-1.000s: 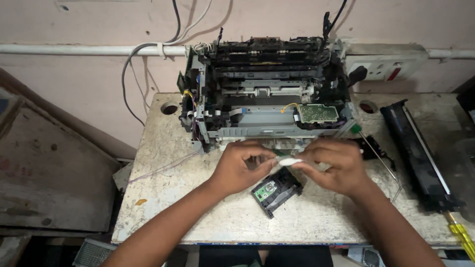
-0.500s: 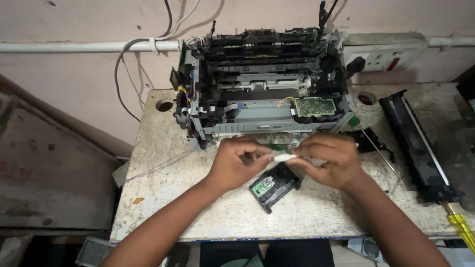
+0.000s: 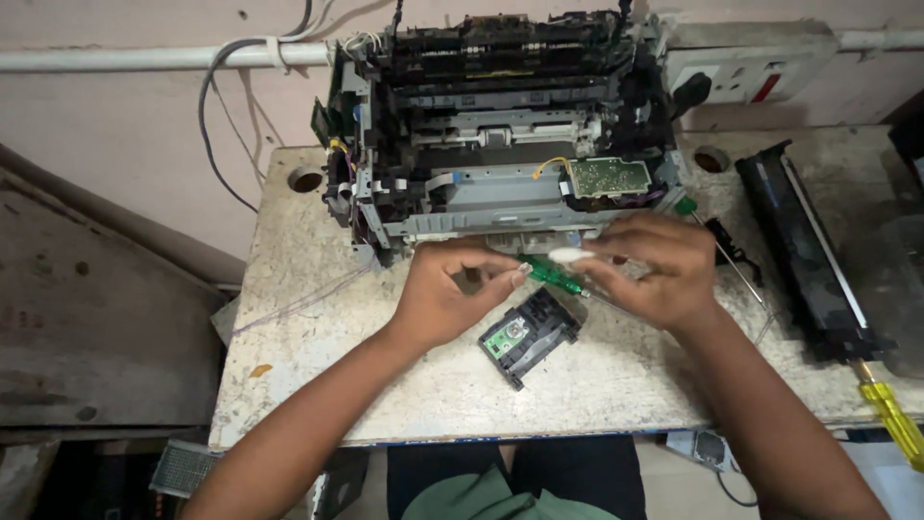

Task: The person disassembles a small black plastic housing containing a green circuit board, removes a screw with a screwdriver, and cleans the board with a toothbrush. The person then reassembles the housing and places the unit on the table.

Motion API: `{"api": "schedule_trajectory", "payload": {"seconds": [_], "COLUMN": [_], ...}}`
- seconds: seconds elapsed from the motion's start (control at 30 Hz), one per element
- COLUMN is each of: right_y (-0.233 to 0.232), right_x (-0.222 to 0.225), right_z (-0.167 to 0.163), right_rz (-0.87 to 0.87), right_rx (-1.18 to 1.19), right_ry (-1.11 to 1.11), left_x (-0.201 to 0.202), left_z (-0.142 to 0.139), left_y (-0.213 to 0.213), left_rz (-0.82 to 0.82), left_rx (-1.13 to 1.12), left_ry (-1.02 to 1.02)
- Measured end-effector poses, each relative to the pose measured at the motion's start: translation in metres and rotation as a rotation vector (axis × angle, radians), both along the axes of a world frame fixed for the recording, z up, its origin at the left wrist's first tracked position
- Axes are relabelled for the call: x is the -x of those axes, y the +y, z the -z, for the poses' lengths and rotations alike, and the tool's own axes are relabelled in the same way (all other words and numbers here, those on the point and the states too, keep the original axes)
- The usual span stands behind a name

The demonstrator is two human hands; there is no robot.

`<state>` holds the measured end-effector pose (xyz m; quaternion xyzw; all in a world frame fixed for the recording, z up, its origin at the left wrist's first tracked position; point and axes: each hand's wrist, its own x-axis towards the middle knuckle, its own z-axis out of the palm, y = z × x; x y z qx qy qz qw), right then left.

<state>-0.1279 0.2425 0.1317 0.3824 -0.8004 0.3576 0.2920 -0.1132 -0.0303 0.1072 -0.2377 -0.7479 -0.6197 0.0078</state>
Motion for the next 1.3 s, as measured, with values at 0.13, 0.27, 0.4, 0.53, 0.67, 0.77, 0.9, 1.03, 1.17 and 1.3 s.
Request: {"api": "schedule_trajectory", "payload": {"seconds": [0.13, 0.27, 0.4, 0.53, 0.67, 0.77, 0.9, 1.03, 1.17, 1.3], "right_y": [-0.004, 0.001, 0.003, -0.007, -0.013, -0.012, -0.011, -0.009, -0.009, -0.011], "right_x": [-0.002, -0.011, -0.02, -0.028, -0.03, -0.032, -0.033, -0.034, -0.036, -0.041], "right_z": [0.007, 0.005, 0.001, 0.005, 0.005, 0.004, 0.007, 0.01, 0.012, 0.012], "right_rz": [-0.153, 0.063, 0.006, -0.062, -0.207, -0.234, -0.23, -0.253, -0.27, -0.285], "right_rx": [-0.057, -0.026, 0.105, 0.013, -0.049, -0.044, -0.031, -0.016, -0.019, -0.04], "right_ry": [0.03, -0.007, -0.197, -0.36, -0.263, -0.254, -0.242, -0.248, -0.252, -0.255], "left_x": [-0.002, -0.007, -0.01, -0.012, -0.014, -0.016, -0.017, -0.017, -0.017, -0.02], "left_z": [-0.002, -0.004, -0.004, -0.002, -0.001, 0.0, 0.002, 0.006, 0.011, 0.014], "left_y": [0.001, 0.002, 0.003, 0.008, 0.01, 0.01, 0.009, 0.01, 0.011, 0.011], "left_rz": [0.032, 0.011, 0.064, 0.109, 0.175, 0.203, 0.218, 0.213, 0.247, 0.303], "left_rx": [-0.015, 0.036, 0.002, 0.009, 0.016, 0.027, 0.001, 0.008, -0.016, -0.066], "left_ry": [0.112, 0.023, 0.043, 0.068, 0.072, 0.051, 0.119, 0.101, 0.081, 0.062]}}
